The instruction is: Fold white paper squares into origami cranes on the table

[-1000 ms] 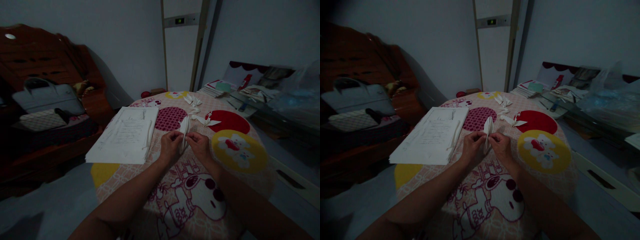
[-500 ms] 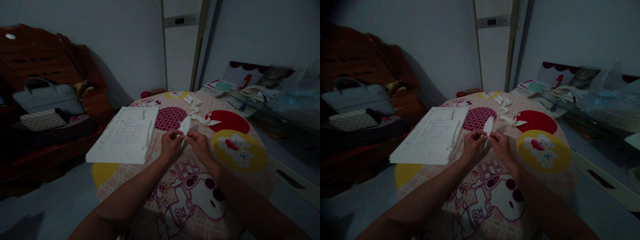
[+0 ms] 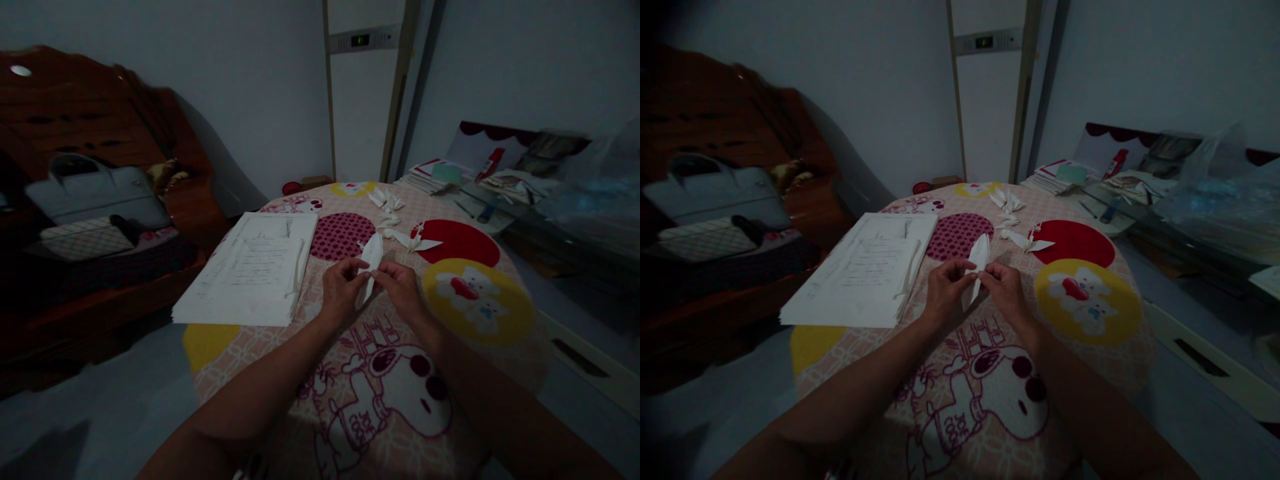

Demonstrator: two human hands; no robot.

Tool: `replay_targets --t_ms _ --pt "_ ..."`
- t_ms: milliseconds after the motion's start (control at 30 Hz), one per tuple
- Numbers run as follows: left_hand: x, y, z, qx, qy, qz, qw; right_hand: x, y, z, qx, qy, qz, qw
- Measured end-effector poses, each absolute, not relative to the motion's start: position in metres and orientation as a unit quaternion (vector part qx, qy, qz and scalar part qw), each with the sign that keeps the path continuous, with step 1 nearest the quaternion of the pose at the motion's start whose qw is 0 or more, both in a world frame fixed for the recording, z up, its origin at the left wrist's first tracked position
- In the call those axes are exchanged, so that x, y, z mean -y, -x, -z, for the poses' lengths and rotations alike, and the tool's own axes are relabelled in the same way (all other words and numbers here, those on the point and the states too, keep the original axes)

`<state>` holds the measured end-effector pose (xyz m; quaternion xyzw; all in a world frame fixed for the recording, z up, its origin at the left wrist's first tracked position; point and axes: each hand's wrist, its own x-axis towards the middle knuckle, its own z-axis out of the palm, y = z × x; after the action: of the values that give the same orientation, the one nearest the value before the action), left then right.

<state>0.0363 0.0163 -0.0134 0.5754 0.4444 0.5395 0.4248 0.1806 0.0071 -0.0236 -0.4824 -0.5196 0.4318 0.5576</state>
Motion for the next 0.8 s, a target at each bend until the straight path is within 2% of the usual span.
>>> replay_targets --t_ms 133,233,800 --pt "-0.015 -0.037 0.010 -0.391 -0.498 -0.553 0.541 -0.006 -0.183 0.020 0.500 0.475 -0.460 0.559" --pt "-0.017 -0.035 0.008 -0.363 -0.471 -0.560 0.576 -0.004 -0.183 0.015 0.489 0.465 -0.481 0.561" --pt "-0.018 -0.030 0.008 -0.370 -0.471 -0.558 0.574 -0.003 -0.182 0.016 0.485 0.434 -0.511 0.562"
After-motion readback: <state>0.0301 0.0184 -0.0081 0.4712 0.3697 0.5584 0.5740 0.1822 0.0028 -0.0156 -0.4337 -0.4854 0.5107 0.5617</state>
